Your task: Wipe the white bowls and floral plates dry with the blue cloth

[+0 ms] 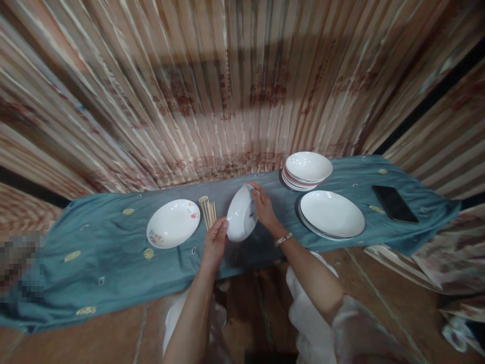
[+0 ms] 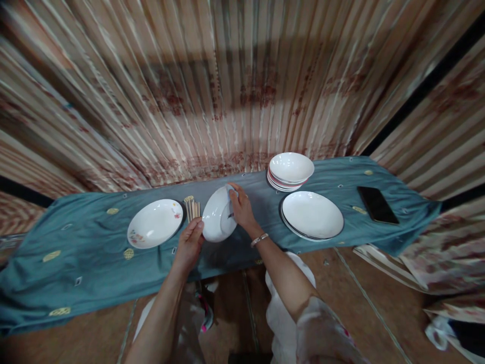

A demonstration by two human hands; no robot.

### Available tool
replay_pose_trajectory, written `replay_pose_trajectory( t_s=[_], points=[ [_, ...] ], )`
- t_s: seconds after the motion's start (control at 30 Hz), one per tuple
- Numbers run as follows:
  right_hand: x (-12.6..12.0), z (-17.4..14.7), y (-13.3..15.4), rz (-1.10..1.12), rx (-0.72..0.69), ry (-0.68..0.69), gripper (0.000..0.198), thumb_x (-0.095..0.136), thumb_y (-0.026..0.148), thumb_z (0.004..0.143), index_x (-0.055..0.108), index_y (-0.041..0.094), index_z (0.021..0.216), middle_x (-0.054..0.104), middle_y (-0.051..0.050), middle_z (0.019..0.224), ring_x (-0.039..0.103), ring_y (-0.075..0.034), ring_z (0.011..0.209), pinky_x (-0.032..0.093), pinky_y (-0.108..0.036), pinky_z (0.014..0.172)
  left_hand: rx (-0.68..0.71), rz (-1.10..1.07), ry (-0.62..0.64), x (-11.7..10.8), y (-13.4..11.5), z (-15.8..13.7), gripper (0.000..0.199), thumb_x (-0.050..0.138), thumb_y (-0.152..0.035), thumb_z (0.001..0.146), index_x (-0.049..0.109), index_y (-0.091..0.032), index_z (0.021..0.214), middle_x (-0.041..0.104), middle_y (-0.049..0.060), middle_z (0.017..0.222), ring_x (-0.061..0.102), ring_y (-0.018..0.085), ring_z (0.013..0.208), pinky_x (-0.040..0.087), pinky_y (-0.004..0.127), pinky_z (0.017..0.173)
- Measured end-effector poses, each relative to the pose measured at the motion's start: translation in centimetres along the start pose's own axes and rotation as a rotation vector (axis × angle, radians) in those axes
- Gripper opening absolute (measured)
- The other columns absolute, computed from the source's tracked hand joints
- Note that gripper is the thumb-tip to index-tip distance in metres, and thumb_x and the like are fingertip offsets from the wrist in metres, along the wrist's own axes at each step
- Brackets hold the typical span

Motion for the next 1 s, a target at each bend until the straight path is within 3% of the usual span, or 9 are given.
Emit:
replay_pose_trajectory(
  t_s=[0.27, 0.4, 0.5, 0.63, 0.8, 1.0],
  points=[
    [1.4, -0.3, -5.0, 0.118, 0.252, -0.036, 0.043, 0.039, 0.052, 0.093, 0.067, 0.019, 0.094, 0.072, -0.009, 0.096, 0.065, -0.023, 0.095, 0.052, -0.043, 0.094, -0.061, -0.027, 0.057, 0.2, -1.1, -0.4, 0.039, 0.077, -0.051, 0.063, 0.065, -0.018, 0.079, 0.065, -0.001, 0.07, 0.056, 0.012, 0.063, 0.042, 0.022, 0.057],
    [1.9, -0.5, -5.4, 0.145, 0.268, -0.069, 0.042, 0.041, 0.051, 0.092, 0.067, 0.018, 0.094, 0.071, -0.008, 0.092, 0.065, -0.022, 0.086, 0.055, -0.041, 0.084, -0.077, -0.113, -0.036, -0.2, -1.1, -0.4, 0.047, 0.08, -0.045, 0.06, 0.065, -0.021, 0.097, 0.069, 0.0, 0.086, 0.061, 0.013, 0.071, 0.046, 0.024, 0.064],
    [1.7, -0.3, -4.6, 0.198, 0.274, -0.132, 0.042, 0.043, 0.052, 0.09, 0.067, 0.018, 0.098, 0.071, -0.007, 0.091, 0.064, -0.021, 0.087, 0.055, -0.039, 0.083, -0.091, -0.14, -0.059, -0.4, -0.9, -0.4, 0.047, 0.081, -0.039, 0.06, 0.065, -0.022, 0.1, 0.069, 0.0, 0.088, 0.061, 0.013, 0.072, 0.047, 0.024, 0.065],
    [0.3, 0.5, -3.0, 0.176, 0.206, -0.187, 0.044, 0.046, 0.054, 0.09, 0.067, 0.019, 0.106, 0.071, -0.006, 0.099, 0.064, -0.021, 0.096, 0.052, -0.039, 0.091, -0.1, -0.078, -0.018, -0.4, -0.3, -0.4, 0.038, 0.079, -0.033, 0.061, 0.067, -0.021, 0.095, 0.069, 0.0, 0.08, 0.063, 0.015, 0.074, 0.048, 0.025, 0.067],
    [-0.9, 0.6, -1.3, 0.035, 0.046, -0.169, 0.046, 0.043, 0.053, 0.093, 0.066, 0.018, 0.111, 0.07, -0.01, 0.112, 0.063, -0.024, 0.106, 0.048, -0.042, 0.099, -0.057, -0.063, 0.061, 0.2, -0.2, -0.6, 0.032, 0.078, -0.031, 0.063, 0.071, -0.019, 0.092, 0.073, 0.005, 0.093, 0.066, 0.02, 0.089, 0.051, 0.03, 0.076],
    [-0.7, 0.0, 0.2, -0.096, -0.126, -0.094, 0.042, 0.04, 0.05, 0.097, 0.065, 0.021, 0.116, 0.068, -0.011, 0.117, 0.06, -0.023, 0.113, 0.046, -0.042, 0.104, -0.064, -0.184, -0.068, -0.2, -1.0, -0.2, 0.04, 0.081, -0.041, 0.065, 0.07, -0.018, 0.096, 0.074, 0.006, 0.096, 0.067, 0.021, 0.093, 0.05, 0.03, 0.082]
  ],
)
Point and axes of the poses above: each hand's wrist, its own z-axis towards the middle knuckle, its own x-axis out of the palm, y = z × x, the point moved 1 cm from there along z, towards the middle knuckle
